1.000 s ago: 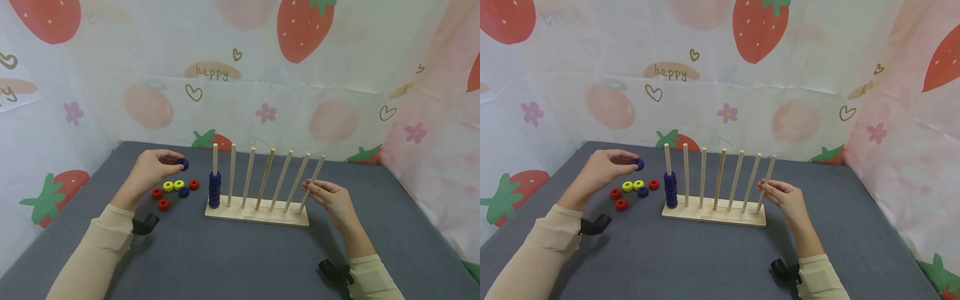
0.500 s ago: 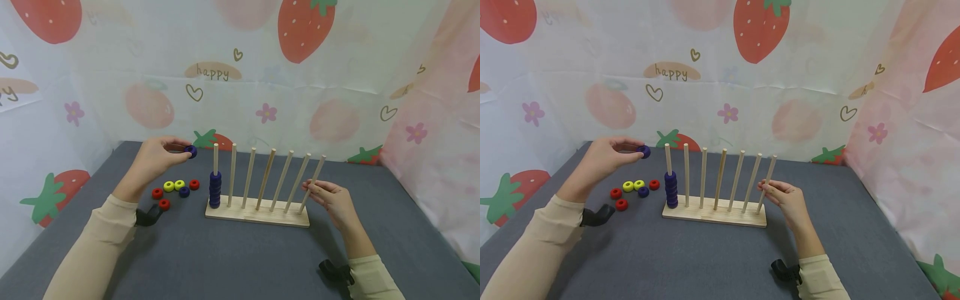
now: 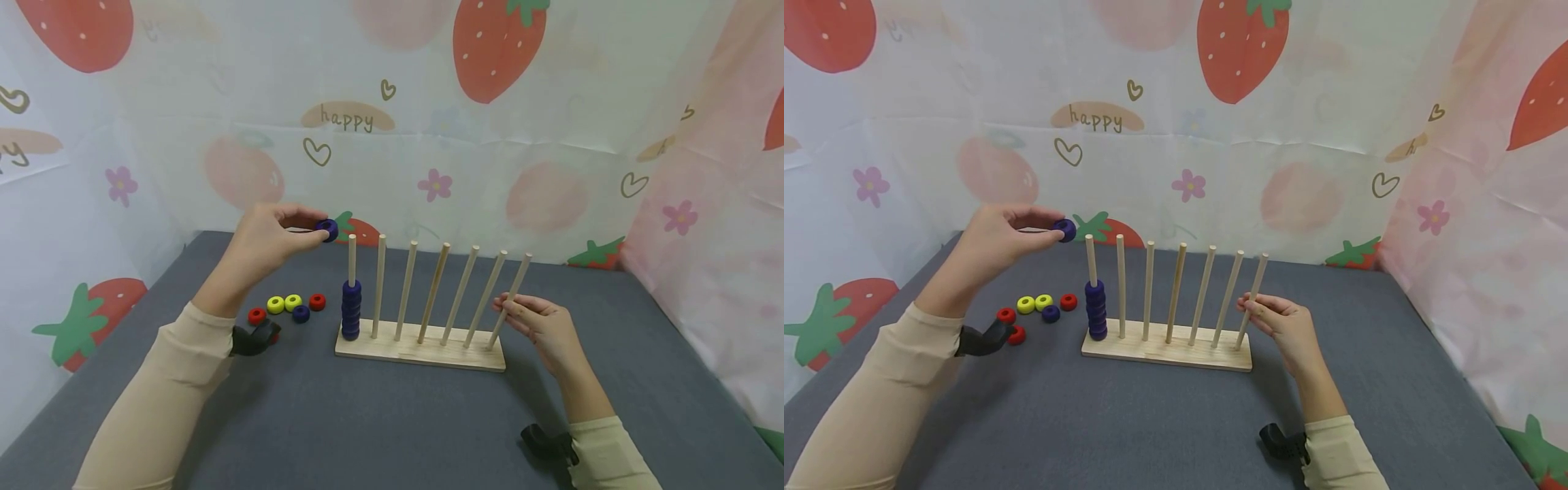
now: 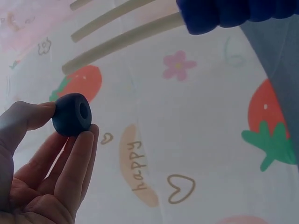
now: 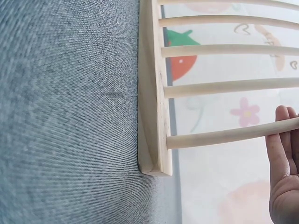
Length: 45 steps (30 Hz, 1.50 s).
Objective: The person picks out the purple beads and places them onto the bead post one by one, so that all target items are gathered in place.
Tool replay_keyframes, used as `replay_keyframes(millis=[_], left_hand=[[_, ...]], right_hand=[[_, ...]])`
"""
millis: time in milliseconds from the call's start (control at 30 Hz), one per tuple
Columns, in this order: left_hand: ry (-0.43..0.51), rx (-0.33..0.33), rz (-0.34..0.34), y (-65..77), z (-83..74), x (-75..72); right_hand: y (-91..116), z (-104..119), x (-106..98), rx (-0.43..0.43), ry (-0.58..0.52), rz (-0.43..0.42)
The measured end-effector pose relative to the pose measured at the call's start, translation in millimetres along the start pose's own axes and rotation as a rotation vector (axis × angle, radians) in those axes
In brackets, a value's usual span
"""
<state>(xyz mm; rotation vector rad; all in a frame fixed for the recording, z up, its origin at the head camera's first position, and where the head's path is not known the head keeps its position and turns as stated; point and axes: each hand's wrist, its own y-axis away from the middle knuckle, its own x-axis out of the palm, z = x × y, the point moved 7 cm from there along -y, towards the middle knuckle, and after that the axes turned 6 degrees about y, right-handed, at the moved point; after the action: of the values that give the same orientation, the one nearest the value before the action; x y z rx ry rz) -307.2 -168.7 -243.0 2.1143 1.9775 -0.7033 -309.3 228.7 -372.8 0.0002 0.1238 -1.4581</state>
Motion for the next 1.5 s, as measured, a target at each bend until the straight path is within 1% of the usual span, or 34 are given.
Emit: replay_keyframes(millis=[167, 533, 667, 800, 1033, 1167, 1367, 1500], left_hand=[[-0.004, 0.009, -0.019, -1.5, -7.5, 1.0], [0.001, 0.061, -0.011, -7.0, -19.2, 7.4], [0.012, 0.069, 0.004, -8.1, -21.1, 11.4], [-0.007, 0.076, 0.013, -8.9, -23.1, 14.4], [-0.005, 0.069, 0.02, -10.2, -24.1, 17.4], [-0.011, 0.081, 0.026, -12.3, -24.7, 19.8], [-0.038, 0.104, 0.053, -13.6, -25.9, 24.5], [-0.036, 0.092, 0.055, -12.7, -24.8, 25.4]], right_hand=[[0, 0, 0, 0.006, -0.006, -0.002], [0, 0, 0, 0.016, 0.023, -0.011], [0, 0, 0, 0.016, 0.031, -0.013], [0, 0, 0, 0.016, 0.03, -0.012], [-1, -1, 0, 0.019, 0.049, -0.015], [0, -1, 0, 0.021, 0.041, -0.02], [0, 0, -1, 0.021, 0.031, -0.02], [0, 0, 0, 0.016, 0.039, -0.013]])
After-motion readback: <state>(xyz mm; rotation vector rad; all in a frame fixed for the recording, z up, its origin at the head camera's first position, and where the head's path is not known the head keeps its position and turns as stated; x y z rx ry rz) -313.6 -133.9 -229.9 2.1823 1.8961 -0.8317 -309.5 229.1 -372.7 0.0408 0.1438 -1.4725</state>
